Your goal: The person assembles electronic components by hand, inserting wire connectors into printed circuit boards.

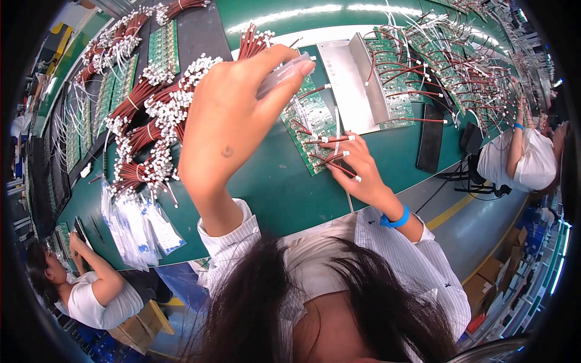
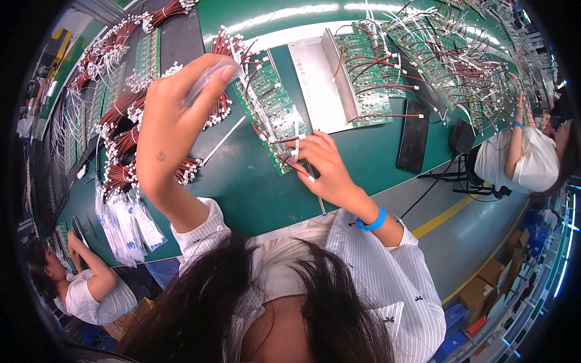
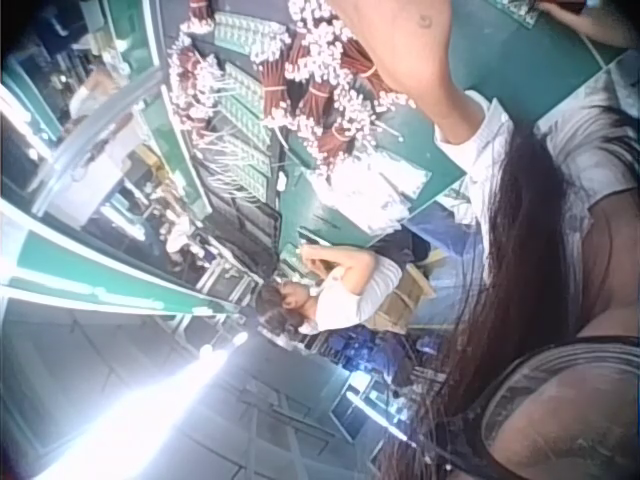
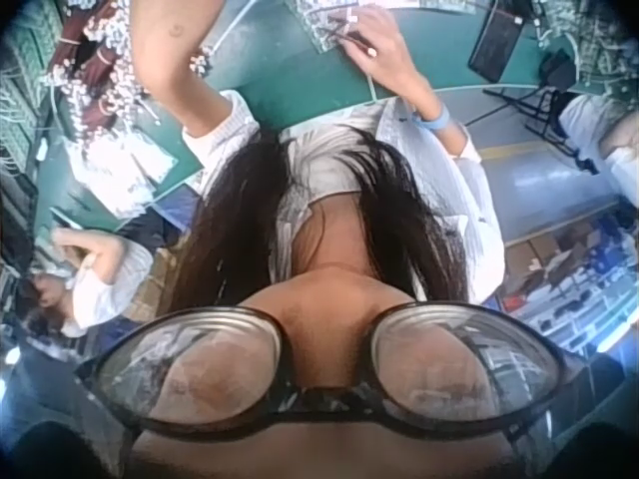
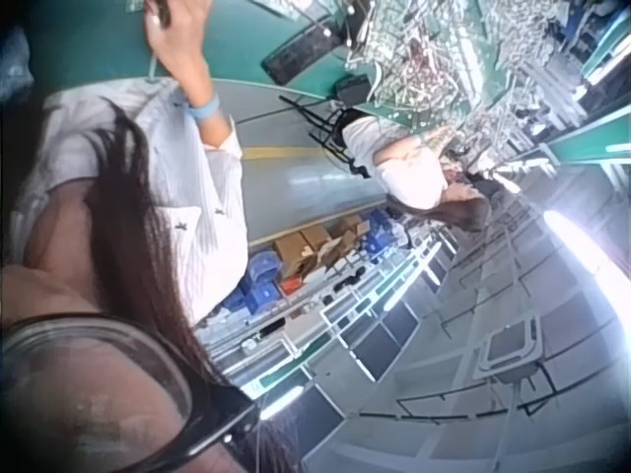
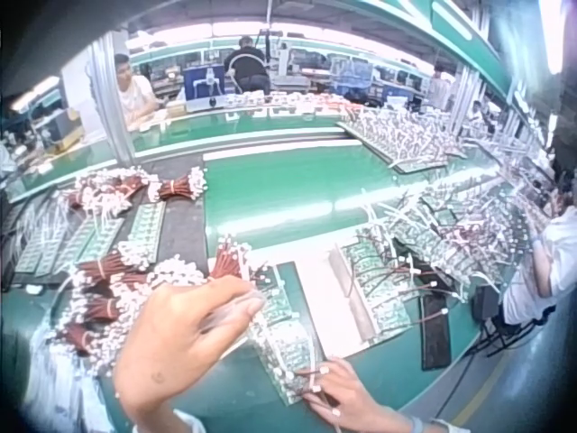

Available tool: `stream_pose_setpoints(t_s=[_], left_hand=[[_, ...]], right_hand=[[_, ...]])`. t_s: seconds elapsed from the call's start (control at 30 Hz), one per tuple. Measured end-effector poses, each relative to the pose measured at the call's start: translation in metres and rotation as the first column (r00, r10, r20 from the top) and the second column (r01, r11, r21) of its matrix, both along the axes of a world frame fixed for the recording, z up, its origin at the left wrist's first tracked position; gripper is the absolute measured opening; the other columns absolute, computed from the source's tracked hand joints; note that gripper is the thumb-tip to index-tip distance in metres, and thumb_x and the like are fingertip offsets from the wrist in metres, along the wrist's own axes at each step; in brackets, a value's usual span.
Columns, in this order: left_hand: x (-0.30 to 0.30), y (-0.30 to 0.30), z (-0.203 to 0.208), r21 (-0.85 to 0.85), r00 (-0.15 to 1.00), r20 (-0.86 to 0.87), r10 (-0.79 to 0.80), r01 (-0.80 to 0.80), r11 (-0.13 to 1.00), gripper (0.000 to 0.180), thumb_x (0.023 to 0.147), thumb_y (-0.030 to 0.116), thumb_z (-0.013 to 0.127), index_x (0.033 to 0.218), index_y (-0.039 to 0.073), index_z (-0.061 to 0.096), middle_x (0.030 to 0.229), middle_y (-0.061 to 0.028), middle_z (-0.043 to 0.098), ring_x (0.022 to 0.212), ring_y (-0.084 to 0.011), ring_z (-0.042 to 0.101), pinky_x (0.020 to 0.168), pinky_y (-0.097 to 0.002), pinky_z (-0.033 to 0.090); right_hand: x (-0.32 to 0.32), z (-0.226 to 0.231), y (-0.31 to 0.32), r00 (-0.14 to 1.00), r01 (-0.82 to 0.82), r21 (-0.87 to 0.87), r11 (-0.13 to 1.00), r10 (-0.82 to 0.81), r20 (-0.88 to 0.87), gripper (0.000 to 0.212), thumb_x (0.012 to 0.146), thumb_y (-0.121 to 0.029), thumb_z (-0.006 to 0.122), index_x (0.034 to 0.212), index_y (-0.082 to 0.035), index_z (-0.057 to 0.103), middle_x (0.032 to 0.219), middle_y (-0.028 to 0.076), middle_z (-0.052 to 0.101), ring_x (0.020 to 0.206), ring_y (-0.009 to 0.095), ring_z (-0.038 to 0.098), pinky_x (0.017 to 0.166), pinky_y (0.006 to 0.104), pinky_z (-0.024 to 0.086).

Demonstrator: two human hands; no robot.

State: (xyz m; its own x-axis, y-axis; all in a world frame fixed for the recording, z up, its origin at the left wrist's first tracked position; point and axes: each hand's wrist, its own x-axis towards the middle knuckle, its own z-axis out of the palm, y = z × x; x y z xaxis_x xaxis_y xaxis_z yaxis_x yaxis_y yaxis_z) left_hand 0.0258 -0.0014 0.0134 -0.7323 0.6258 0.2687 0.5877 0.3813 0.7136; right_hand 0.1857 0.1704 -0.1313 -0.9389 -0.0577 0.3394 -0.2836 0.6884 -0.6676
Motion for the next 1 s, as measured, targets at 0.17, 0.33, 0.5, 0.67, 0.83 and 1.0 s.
stream_pose_setpoints(t_s=[0.17, 0.33, 0.5, 0.67, 0.83, 1.0], left_hand=[[0.000, 0.002, 0.003, -0.025, 1.000, -0.012, 0.005, -0.006, 1.000, 0.023, 0.087, 0.025, 0.061, 0.094, 0.003, 0.066, 0.064, -0.0182, 0.061, 0.059, -0.0342, 0.061, 0.055, -0.0385, 0.045], [0.001, 0.003, 0.004, -0.019, 1.000, 0.000, 0.009, -0.009, 1.000, 0.022, 0.087, 0.024, 0.061, 0.094, 0.003, 0.066, 0.063, -0.0179, 0.060, 0.058, -0.0342, 0.060, 0.054, -0.0384, 0.045], [0.001, 0.004, 0.003, -0.029, 1.000, -0.015, 0.004, -0.005, 1.000, 0.022, 0.088, 0.024, 0.061, 0.094, 0.003, 0.066, 0.063, -0.0175, 0.060, 0.058, -0.0338, 0.060, 0.054, -0.0381, 0.045], [0.000, 0.004, -0.001, -0.023, 1.000, -0.002, -0.004, 0.004, 1.000, 0.029, 0.090, 0.027, 0.059, 0.096, -0.001, 0.065, 0.060, -0.0069, 0.055, 0.054, -0.0108, 0.048, 0.052, -0.0263, 0.039], [0.000, 0.005, -0.002, -0.013, 1.000, -0.012, -0.010, 0.009, 1.000, 0.030, 0.090, 0.026, 0.059, 0.097, -0.002, 0.064, 0.062, -0.0076, 0.056, 0.056, -0.0111, 0.049, 0.053, -0.0264, 0.040], [-0.001, 0.006, -0.001, -0.030, 1.000, 0.006, -0.019, 0.019, 0.999, 0.028, 0.090, 0.025, 0.058, 0.097, -0.001, 0.064, 0.062, -0.0079, 0.056, 0.055, -0.0112, 0.049, 0.053, -0.0266, 0.040]], right_hand=[[-0.001, -0.004, -0.011, 0.999, -0.034, -0.067, 0.997, 0.034, 0.003, 0.020, 0.071, -0.001, 0.069, 0.086, -0.006, 0.058, 0.116, 0.008, 0.062, 0.110, 0.028, 0.056, 0.103, 0.0496, 0.031], [-0.001, -0.003, -0.015, 0.997, -0.071, -0.071, 0.995, 0.073, 0.013, 0.017, 0.072, -0.001, 0.069, 0.087, -0.004, 0.061, 0.116, 0.010, 0.062, 0.110, 0.029, 0.056, 0.103, 0.0506, 0.032], [0.000, -0.007, -0.017, 0.998, -0.061, -0.084, 0.995, 0.063, 0.028, 0.015, 0.074, -0.001, 0.069, 0.087, -0.003, 0.063, 0.114, 0.012, 0.062, 0.111, 0.029, 0.055, 0.103, 0.0514, 0.032], [-0.002, 0.000, -0.019, 0.999, 0.028, -0.104, 0.994, -0.024, 0.035, 0.016, 0.074, -0.002, 0.069, 0.086, -0.005, 0.060, 0.117, 0.011, 0.058, 0.113, 0.030, 0.053, 0.104, 0.0516, 0.031], [-0.005, 0.007, -0.019, 0.994, 0.002, -0.321, 0.947, 0.034, 0.106, 0.012, 0.076, -0.002, 0.067, 0.085, -0.005, 0.061, 0.117, 0.011, 0.058, 0.114, 0.028, 0.053, 0.105, 0.0501, 0.030], [-0.005, 0.001, -0.012, 0.985, 0.054, -0.644, 0.763, 0.066, 0.161, 0.007, 0.081, -0.002, 0.063, 0.087, -0.003, 0.060, 0.118, 0.014, 0.057, 0.109, 0.021, 0.053, 0.095, 0.0331, 0.038]])
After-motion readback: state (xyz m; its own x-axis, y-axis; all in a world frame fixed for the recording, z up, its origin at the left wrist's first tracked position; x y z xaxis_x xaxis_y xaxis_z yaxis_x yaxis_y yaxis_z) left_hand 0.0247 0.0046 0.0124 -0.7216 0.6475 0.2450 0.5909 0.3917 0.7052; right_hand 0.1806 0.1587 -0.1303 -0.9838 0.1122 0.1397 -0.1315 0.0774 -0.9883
